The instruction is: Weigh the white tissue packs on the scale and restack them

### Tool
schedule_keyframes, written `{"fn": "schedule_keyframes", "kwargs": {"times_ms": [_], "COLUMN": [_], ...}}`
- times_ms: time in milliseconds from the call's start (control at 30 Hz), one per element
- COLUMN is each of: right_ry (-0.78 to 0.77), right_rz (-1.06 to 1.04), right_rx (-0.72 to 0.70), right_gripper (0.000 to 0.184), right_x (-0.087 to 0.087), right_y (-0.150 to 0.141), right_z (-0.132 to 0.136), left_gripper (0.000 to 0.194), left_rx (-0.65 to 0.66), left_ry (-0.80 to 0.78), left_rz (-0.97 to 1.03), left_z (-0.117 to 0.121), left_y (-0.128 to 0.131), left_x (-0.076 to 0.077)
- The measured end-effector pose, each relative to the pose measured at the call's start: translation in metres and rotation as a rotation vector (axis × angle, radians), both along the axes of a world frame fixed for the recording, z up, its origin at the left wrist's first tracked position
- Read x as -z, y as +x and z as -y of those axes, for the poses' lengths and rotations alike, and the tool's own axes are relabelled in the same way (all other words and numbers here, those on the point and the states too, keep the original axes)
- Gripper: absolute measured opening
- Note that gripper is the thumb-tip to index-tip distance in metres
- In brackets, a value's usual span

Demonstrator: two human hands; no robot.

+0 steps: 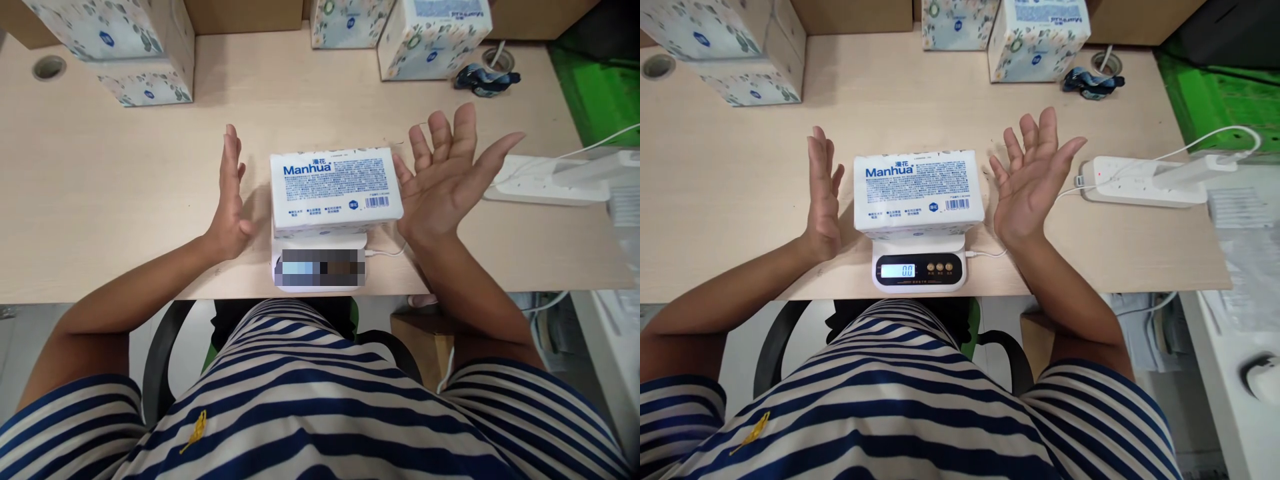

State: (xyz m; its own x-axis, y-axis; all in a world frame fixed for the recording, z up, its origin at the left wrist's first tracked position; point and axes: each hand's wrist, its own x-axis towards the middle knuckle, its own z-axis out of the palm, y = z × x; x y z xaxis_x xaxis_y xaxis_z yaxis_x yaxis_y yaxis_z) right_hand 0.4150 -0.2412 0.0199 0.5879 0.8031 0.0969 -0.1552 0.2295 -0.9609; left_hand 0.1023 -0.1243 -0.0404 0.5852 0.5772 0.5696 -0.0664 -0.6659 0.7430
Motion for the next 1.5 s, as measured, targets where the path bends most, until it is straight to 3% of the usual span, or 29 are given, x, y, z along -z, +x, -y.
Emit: {"fn": "schedule_keyframes", "kwargs": {"times_ms": [133, 300, 600, 867, 1233, 1500], "right_ry": [0.014, -0.005, 0.112, 0.07, 0.05, 0.019], "right_rz": [0.066, 0.077, 0.057, 0.166, 0.173, 0.177], "right_rx": [0.026, 0.02, -0.044, -0.031, -0.026, -0.037], "right_gripper": [0.076, 0.077, 0.084, 0.087, 0.084, 0.08], "right_x": [0.0, 0.001, 0.009, 0.011, 0.008, 0.006], "right_y": [-0.004, -0.007, -0.015, -0.014, -0.019, -0.02], "right_z": [0.0, -0.002, -0.002, 0.0, 0.001, 0.002], "left_gripper": [0.137, 0.153, 0.149, 0.148, 0.153, 0.154], "left_rx": [0.034, 0.119, 0.151, 0.081, 0.179, 0.163], "left_ry": [0.063, 0.106, 0.075, 0.126, 0.013, 0.004], "left_rz": [-0.052, -0.103, -0.104, -0.056, -0.082, -0.092], "left_z": [0.004, 0.002, 0.002, -0.001, 0.001, 0.001], "left_y": [0.001, 0.004, 0.007, 0.01, 0.012, 0.013], "left_x": [-0.005, -0.001, 0.008, 0.009, 0.006, 0.006]}}
